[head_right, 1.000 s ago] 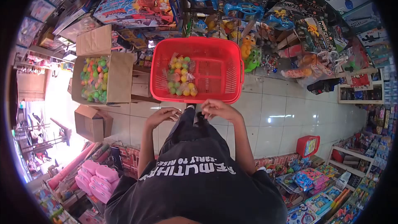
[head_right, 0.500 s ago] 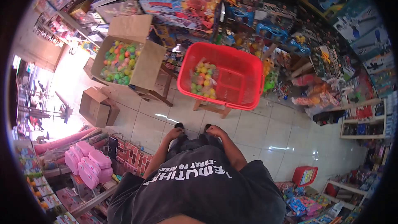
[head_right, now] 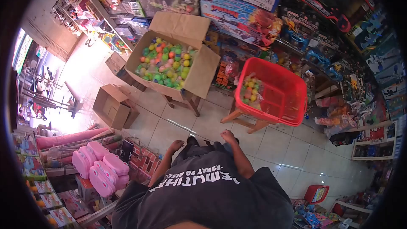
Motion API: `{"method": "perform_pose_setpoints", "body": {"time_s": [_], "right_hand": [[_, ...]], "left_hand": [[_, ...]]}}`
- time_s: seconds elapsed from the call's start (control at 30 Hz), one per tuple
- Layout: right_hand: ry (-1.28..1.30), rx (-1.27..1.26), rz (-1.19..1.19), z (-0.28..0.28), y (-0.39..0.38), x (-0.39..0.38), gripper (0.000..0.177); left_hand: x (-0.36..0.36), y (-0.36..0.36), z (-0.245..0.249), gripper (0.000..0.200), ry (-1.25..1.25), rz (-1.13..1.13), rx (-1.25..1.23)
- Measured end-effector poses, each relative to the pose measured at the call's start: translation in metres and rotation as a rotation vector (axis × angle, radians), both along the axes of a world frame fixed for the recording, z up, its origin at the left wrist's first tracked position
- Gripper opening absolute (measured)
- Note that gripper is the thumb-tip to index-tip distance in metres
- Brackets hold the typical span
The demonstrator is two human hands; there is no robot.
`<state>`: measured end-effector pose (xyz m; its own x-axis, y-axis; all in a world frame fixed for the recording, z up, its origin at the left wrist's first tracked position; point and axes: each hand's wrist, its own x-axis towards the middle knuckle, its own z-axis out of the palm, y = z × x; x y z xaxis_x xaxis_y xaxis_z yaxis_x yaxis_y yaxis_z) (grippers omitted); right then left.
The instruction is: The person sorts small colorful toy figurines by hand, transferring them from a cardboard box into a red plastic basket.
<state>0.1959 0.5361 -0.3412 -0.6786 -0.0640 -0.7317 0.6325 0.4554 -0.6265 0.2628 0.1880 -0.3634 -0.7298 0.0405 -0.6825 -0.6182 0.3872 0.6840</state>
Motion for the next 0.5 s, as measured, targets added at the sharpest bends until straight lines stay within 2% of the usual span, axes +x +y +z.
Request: {"method": "perform_pose_setpoints", "body": {"time_s": [0.1, 0.17, 0.2, 0.33, 0.43, 0.5], "right_hand": [[-0.012, -0.107, 0.159, 0.019, -0.061, -0.019, 0.024], [0.02, -0.098, 0.275, 0.034, -0.097, -0.04, 0.025], [0.045, -0.083, 0.37, 0.042, -0.112, -0.045, 0.026], [0.158, -0.187, 0.411, 0.085, -0.159, -0.073, 0.032], [0.173, -0.297, 0.463, 0.142, -0.187, -0.096, 0.032], [0.143, -0.302, 0.514, 0.181, -0.204, -0.113, 0.028]], "left_hand": [[0.0, -0.04, -0.007, 0.034, 0.016, -0.002, -0.053], [-0.006, -0.062, -0.015, 0.035, 0.146, 0.041, -0.037], [-0.012, -0.066, 0.005, 0.035, 0.177, 0.048, -0.044], [-0.031, -0.078, 0.046, 0.036, 0.298, 0.107, 0.064], [-0.061, -0.076, 0.102, 0.032, 0.363, 0.127, 0.06], [-0.086, -0.077, 0.14, 0.025, 0.518, 0.227, 0.144]]}}
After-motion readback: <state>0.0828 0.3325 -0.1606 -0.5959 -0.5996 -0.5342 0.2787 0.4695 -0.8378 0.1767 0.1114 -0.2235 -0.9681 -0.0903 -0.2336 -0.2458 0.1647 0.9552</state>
